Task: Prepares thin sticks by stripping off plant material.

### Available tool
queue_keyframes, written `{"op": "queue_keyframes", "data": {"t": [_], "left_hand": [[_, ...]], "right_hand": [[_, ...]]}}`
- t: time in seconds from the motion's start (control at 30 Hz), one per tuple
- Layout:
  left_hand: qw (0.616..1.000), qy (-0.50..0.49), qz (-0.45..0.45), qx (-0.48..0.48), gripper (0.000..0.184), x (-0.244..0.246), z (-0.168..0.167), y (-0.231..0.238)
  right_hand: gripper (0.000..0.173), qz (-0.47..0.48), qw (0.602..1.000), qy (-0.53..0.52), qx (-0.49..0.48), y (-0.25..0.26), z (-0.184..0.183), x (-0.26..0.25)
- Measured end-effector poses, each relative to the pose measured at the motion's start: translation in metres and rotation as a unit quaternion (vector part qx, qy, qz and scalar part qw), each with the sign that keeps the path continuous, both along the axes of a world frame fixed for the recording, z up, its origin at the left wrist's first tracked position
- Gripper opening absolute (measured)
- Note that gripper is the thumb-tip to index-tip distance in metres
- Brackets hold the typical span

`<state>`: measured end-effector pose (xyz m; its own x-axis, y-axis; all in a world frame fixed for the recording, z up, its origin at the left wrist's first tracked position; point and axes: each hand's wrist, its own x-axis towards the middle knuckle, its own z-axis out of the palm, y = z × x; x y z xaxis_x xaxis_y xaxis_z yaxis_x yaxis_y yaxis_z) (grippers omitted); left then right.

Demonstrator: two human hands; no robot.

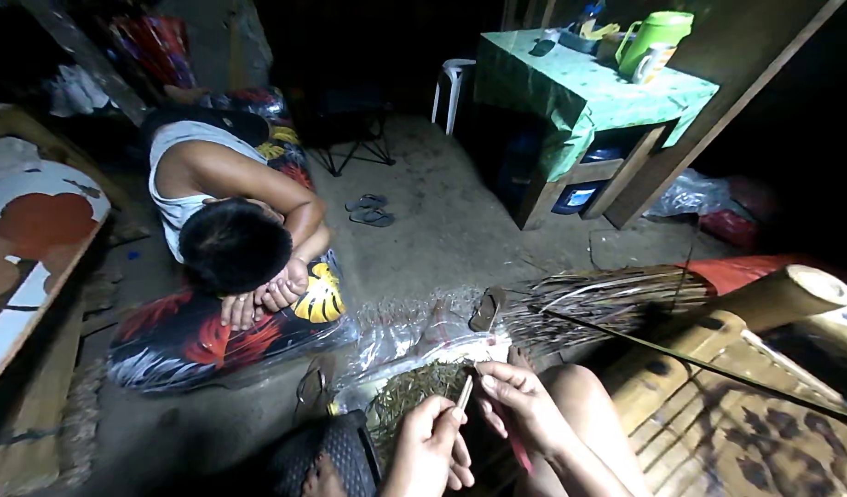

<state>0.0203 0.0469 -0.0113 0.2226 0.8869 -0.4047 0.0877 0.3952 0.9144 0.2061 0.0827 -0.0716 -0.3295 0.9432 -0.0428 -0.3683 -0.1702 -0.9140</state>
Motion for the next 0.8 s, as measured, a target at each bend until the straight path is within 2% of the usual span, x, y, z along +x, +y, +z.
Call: {"op": "queue_keyframes", "data": {"t": [0.1,0.2,0.3,0.43,0.5,0.67,0.8], "left_hand": [[1.000,-0.004,0.015,0.007,0.019,0.000,-0.001,-0.002],[1.000,-0.018,0.021,0.002,0.021,-0.001,-0.004,0.000],[0.999,-0.040,0.017,-0.019,0.023,-0.003,-0.003,0.001],[0.997,-0.060,0.014,-0.041,0.025,-0.003,-0.002,0.001],[0.997,-0.061,0.013,-0.048,0.025,-0.003,-0.002,0.000],[0.997,-0.057,-0.003,-0.057,0.023,0.000,-0.004,-0.006],[0.996,-0.054,0.012,-0.069,0.024,-0.001,-0.005,-0.004]], "right_hand": [[0.020,0.014,0.998,-0.036,0.051,-0.005,-0.004,0.000],[0.017,0.032,0.982,-0.084,0.167,-0.014,-0.015,-0.006],[0.021,-0.004,0.955,-0.125,0.268,-0.013,-0.023,-0.009],[0.024,-0.055,0.926,-0.174,0.332,-0.006,-0.024,-0.007],[0.024,-0.076,0.927,-0.177,0.322,-0.004,-0.027,-0.005],[0.028,-0.125,0.962,-0.137,0.200,0.009,-0.031,0.006],[0.029,-0.073,0.974,-0.112,0.180,0.001,-0.027,0.008]]}}
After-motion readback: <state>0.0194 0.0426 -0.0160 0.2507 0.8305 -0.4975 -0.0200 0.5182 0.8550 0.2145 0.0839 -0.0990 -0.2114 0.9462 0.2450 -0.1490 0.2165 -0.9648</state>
